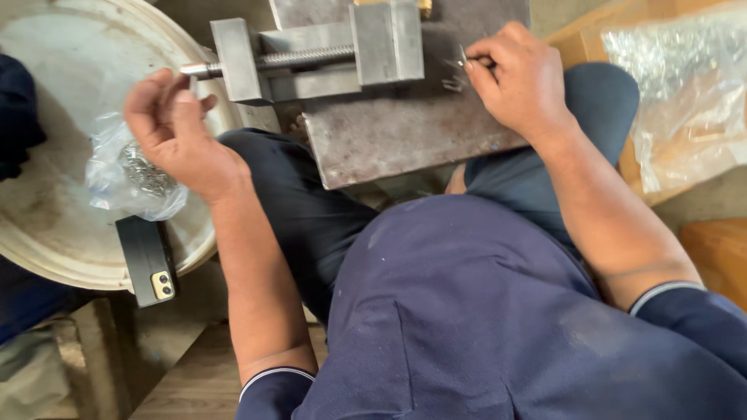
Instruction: The person sits on the floor and uses a bench vise to assemble small metal components. They place a metal piece into the vise, tighten it, and then attach a small metal clip to the held piece. The person repeats this process, occasionally adjusting the vise and handling the metal parts by hand.
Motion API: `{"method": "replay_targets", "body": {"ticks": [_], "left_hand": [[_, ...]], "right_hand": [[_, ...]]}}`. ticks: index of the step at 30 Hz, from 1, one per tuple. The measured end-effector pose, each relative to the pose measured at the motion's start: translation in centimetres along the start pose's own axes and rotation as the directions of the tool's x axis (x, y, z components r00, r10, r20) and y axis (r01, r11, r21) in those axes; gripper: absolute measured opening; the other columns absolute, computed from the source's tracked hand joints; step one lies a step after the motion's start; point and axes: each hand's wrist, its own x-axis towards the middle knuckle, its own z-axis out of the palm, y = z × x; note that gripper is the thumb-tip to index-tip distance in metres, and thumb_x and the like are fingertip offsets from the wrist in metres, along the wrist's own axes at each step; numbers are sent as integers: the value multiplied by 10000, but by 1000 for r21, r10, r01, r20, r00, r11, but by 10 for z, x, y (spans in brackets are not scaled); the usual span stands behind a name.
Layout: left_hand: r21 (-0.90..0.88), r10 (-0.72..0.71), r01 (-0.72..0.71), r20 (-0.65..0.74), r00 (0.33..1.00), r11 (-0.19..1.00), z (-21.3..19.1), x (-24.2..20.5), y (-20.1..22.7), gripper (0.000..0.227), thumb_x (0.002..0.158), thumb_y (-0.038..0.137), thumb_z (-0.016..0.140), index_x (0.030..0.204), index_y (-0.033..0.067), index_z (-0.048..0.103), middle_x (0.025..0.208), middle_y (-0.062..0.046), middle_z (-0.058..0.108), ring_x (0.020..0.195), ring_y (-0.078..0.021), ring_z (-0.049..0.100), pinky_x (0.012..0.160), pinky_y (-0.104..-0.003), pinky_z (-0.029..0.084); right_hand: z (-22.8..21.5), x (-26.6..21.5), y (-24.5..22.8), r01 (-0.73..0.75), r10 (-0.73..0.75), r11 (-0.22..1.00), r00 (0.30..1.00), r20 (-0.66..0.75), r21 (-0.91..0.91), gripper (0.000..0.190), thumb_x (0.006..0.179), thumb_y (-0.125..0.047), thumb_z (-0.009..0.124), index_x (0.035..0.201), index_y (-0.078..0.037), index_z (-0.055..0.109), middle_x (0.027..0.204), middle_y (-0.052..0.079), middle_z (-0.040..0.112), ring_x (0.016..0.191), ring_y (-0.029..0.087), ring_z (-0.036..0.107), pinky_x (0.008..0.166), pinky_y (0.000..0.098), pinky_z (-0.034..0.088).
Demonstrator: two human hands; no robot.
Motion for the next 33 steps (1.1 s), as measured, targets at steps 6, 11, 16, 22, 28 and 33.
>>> {"method": "replay_targets", "body": {"ticks": [6,11,16,22,28,33], "left_hand": [[-47,17,-16,27,999,999,-1,1,3,351,969,-162,567,1262,24,614,1295,-103,659,1173,-218,675,844,-330,605],[-65,10,-7,44,999,998,-7,0,-2,338,984,-163,590,1271,14,613,1306,-105,646,1116,-201,663,824,-317,585],[-79,-14,18,55,998,997,-8,1,-3,367,969,-164,586,1289,16,602,1315,-103,644,1127,-196,662,840,-319,594],[-130,-4,12,64,998,991,-20,1,-18,332,1058,-166,602,1339,9,589,1286,-109,641,1090,-205,690,806,-293,557],[-120,17,-8,75,997,993,-30,0,-22,320,1087,-165,598,1338,30,562,1307,-96,611,1052,-195,647,843,-306,561],[58,185,-187,27,982,981,-20,-5,-9,378,1083,-146,601,1395,50,517,1337,-69,573,1139,-180,571,1024,-324,504]], "right_hand": [[8,11,-13,-64,64,990,998,3,-124,111,1029,-124,784,958,-75,714,993,76,665,821,258,689,694,381,524],[15,3,-8,-28,41,968,998,47,-249,115,1039,-141,771,1016,-76,679,971,100,660,792,308,663,674,426,501],[7,10,-1,-133,135,991,989,64,-30,125,1080,-128,712,1033,-35,644,957,96,657,821,281,662,724,390,511],[2,10,12,-286,269,919,958,99,272,67,1091,-94,642,1116,-35,664,917,73,638,786,196,601,699,313,477],[-2,2,12,-50,46,998,995,92,43,88,1048,-36,724,1133,-11,728,949,99,622,760,158,602,691,296,460],[2,12,15,-147,150,981,989,-15,124,141,1022,-33,717,1163,-19,720,937,63,668,717,153,593,684,287,475]]}}
